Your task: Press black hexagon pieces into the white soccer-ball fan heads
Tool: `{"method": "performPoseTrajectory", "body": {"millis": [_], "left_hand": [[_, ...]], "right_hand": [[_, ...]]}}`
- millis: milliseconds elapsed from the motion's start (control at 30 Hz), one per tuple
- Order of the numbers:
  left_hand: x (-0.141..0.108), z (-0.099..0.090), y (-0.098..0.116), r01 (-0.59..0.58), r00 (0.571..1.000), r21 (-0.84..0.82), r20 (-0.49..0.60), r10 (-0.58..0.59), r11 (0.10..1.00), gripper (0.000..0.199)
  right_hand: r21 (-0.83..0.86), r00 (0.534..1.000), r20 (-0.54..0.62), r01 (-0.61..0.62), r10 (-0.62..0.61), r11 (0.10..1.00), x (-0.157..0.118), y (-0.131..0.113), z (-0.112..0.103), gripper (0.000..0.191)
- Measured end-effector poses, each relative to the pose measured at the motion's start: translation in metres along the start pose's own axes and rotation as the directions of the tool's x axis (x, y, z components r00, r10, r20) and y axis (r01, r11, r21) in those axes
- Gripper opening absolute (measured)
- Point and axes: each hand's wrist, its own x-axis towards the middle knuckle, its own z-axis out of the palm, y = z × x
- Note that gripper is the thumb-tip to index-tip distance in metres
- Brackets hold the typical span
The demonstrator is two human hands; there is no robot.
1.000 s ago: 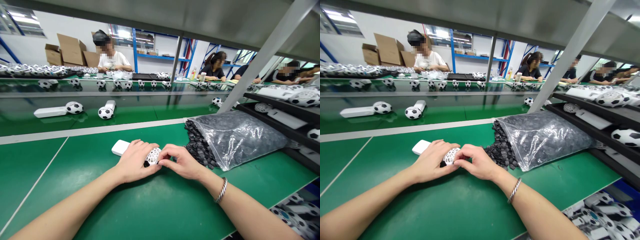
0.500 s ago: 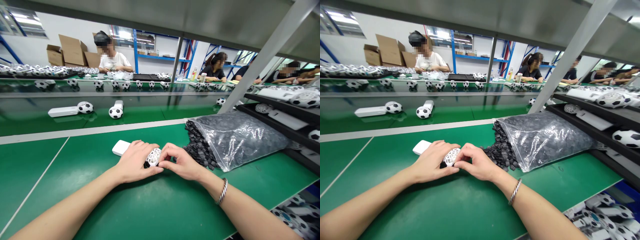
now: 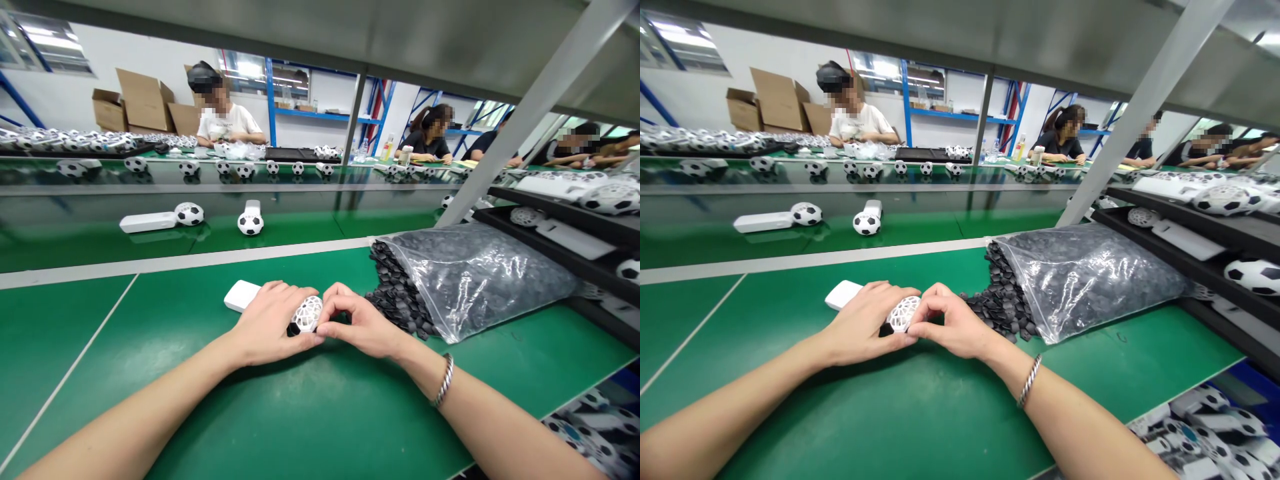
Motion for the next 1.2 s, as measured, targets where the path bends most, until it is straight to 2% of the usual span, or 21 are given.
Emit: {"method": "performPoseTrajectory", "body": {"millis": [200, 367, 500, 700, 867, 1000, 1067, 1133, 1200], "left_hand": [[0.0, 0.001, -0.001, -0.002, 1.0, -0.006, -0.01, 0.002, 1.0, 0.047], [-0.001, 0.001, 0.0, 0.0, 1.0, -0.01, 0.001, 0.0, 1.0, 0.045], [-0.001, 0.0, 0.001, 0.0, 1.0, -0.012, 0.003, 0.0, 1.0, 0.038], [-0.001, 0.0, 0.002, 0.004, 1.0, -0.022, -0.003, -0.004, 1.0, 0.04], [-0.001, 0.0, 0.003, 0.0, 1.0, -0.027, -0.013, -0.001, 1.0, 0.038], [-0.002, 0.002, 0.002, -0.015, 0.999, -0.021, -0.031, 0.015, 1.0, 0.037], [-0.002, 0.003, 0.002, -0.022, 0.998, -0.014, -0.052, 0.021, 1.0, 0.041], [-0.001, 0.004, 0.001, -0.021, 0.997, -0.004, -0.073, 0.02, 1.0, 0.049], [-0.001, 0.005, 0.001, -0.01, 0.997, 0.005, -0.08, 0.01, 1.0, 0.056]], "right_hand": [[-0.028, 0.993, -0.111, -0.054, 0.051, 0.998, 0.0, 0.003, 0.004, 0.021], [0.103, 0.989, 0.027, -0.149, 0.147, 0.983, -0.001, 0.005, 0.006, 0.042], [0.194, 0.987, 0.073, -0.152, 0.14, 0.969, -0.001, 0.006, 0.009, 0.041], [0.279, 0.98, 0.074, -0.198, 0.185, 0.94, 0.001, 0.009, 0.009, 0.037], [0.267, 0.983, 0.052, -0.186, 0.179, 0.946, 0.001, 0.008, 0.01, 0.035], [0.18, 0.981, 0.045, -0.193, 0.188, 0.965, 0.001, 0.007, 0.01, 0.038], [0.055, 0.983, 0.018, -0.184, 0.183, 0.981, 0.001, 0.006, 0.007, 0.03], [-0.195, 0.986, -0.069, -0.16, 0.149, 0.968, 0.002, 0.005, 0.002, 0.022], [-0.508, 0.981, -0.165, -0.17, 0.097, 0.844, 0.003, 0.005, -0.005, 0.024]]}}
